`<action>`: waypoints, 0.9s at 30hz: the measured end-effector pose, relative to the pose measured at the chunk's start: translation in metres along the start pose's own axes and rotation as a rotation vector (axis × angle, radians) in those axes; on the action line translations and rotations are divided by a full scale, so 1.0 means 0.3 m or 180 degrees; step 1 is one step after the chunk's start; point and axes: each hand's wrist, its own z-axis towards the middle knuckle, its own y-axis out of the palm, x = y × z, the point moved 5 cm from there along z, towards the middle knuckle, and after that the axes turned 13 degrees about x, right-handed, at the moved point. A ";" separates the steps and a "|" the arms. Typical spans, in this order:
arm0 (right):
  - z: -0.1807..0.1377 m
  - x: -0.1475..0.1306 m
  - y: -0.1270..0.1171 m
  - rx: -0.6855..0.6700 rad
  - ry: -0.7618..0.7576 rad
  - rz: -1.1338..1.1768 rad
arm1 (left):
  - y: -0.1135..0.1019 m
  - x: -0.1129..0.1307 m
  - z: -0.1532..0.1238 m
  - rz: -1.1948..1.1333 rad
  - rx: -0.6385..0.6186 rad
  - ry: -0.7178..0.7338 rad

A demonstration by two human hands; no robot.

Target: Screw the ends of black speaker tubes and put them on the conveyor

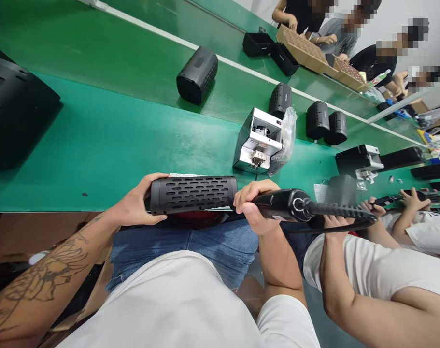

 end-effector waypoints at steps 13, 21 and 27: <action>0.000 0.023 -0.010 -0.0349 0.0093 0.0098 | 0.007 0.013 -0.003 0.0210 0.0132 0.0051; -0.001 0.031 0.006 -0.0541 0.0141 0.0315 | 0.010 0.014 -0.004 0.0193 0.0129 0.0025; 0.012 0.016 -0.040 -0.0380 0.0212 0.0322 | 0.016 0.028 -0.013 0.0205 0.0097 0.0041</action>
